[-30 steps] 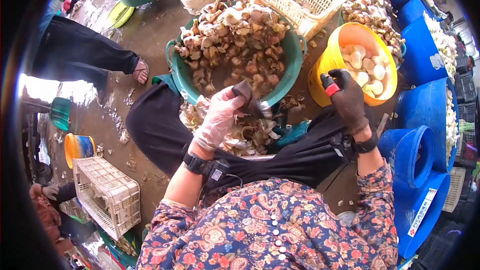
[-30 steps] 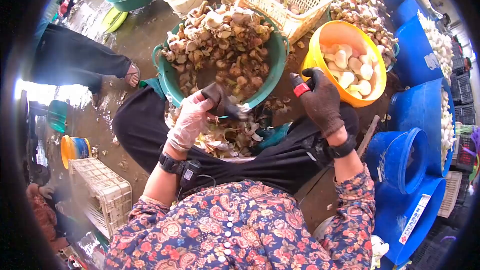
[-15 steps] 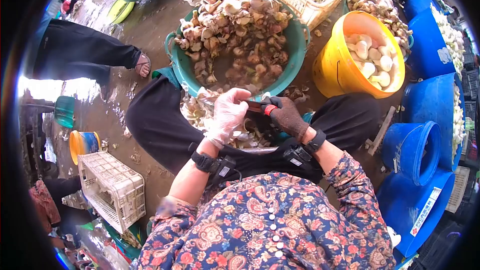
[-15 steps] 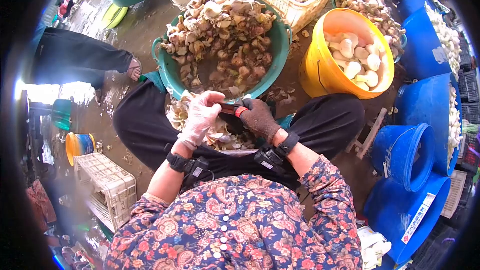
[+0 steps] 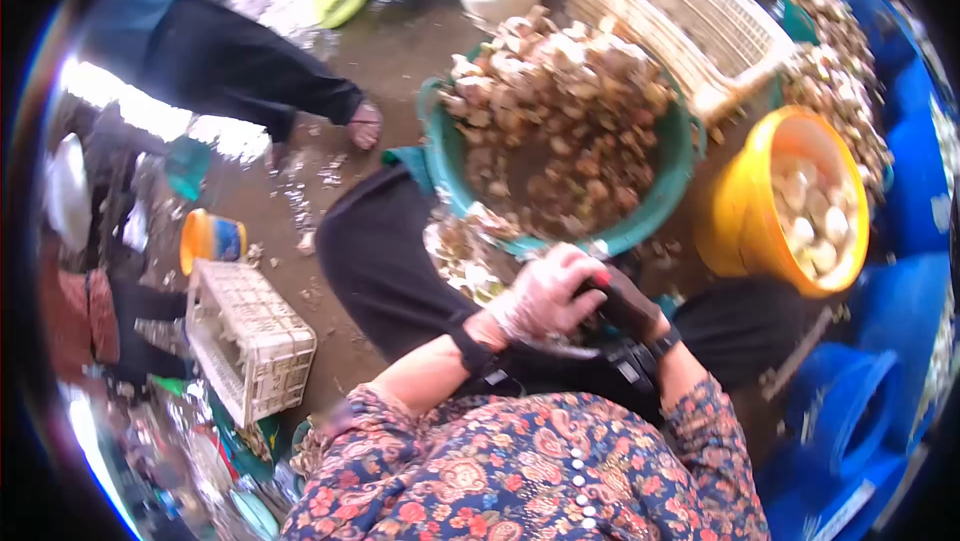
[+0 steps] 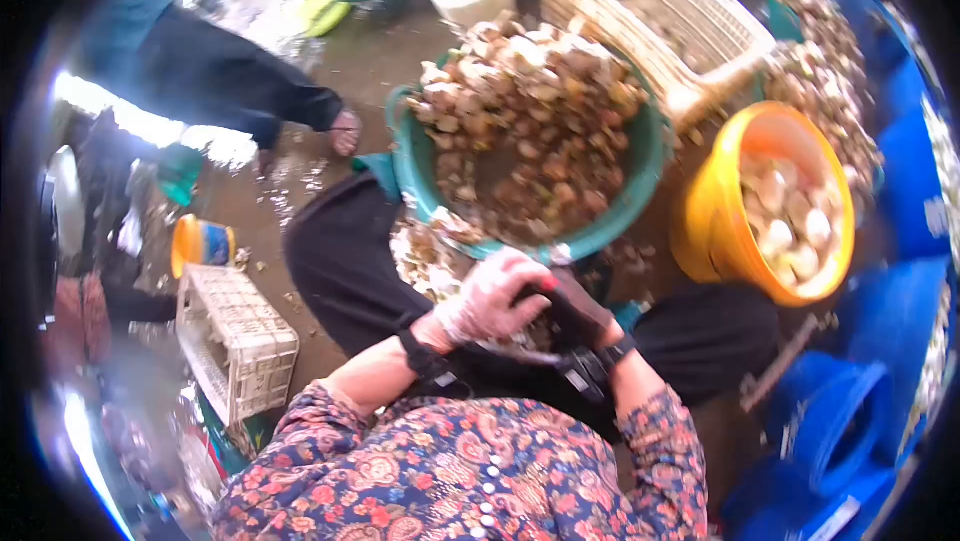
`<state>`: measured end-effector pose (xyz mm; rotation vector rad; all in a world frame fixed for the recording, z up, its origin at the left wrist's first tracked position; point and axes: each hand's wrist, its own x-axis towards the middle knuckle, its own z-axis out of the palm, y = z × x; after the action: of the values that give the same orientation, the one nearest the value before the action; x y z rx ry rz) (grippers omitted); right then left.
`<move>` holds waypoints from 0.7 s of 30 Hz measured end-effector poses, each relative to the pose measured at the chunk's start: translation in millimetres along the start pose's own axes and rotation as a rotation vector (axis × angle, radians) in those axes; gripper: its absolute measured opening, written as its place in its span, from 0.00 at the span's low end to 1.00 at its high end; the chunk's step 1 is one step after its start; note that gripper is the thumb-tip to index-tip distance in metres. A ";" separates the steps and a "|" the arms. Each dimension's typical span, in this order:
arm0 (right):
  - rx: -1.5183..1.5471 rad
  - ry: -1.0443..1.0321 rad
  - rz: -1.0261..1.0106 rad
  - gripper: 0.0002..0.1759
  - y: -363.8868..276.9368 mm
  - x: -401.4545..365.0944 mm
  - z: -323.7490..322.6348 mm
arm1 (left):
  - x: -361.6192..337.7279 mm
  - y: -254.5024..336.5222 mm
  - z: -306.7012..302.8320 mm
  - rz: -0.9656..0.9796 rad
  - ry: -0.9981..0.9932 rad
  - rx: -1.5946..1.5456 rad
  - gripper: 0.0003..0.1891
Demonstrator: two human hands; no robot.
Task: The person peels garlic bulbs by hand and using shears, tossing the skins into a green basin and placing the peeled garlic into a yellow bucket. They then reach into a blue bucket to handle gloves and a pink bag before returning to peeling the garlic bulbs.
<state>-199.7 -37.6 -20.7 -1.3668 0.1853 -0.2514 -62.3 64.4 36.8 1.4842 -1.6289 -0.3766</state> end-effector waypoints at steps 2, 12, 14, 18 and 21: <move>-0.067 -0.055 0.000 0.19 -2.7 -3.0 -3.7 | -4.9 -2.2 1.2 -0.039 -0.004 0.032 0.20; -0.094 0.064 0.238 0.13 -16.1 15.2 18.7 | -30.7 -1.5 -13.9 -0.584 -0.238 -0.248 0.39; -0.221 -0.049 0.257 0.11 -1.2 8.1 22.9 | -52.4 -60.6 27.8 -0.826 -0.078 -1.377 0.39; -0.294 -0.170 0.151 0.08 16.2 7.4 34.4 | -46.9 -45.4 7.6 -0.817 0.277 -1.322 0.33; -0.091 0.041 0.330 0.08 -13.4 18.0 24.2 | -35.1 -33.7 17.1 -1.093 0.311 -1.580 0.38</move>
<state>-176.7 -22.3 -2.6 -1.3981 0.4564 0.0059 -56.7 82.7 -11.1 0.8279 0.1535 -1.4674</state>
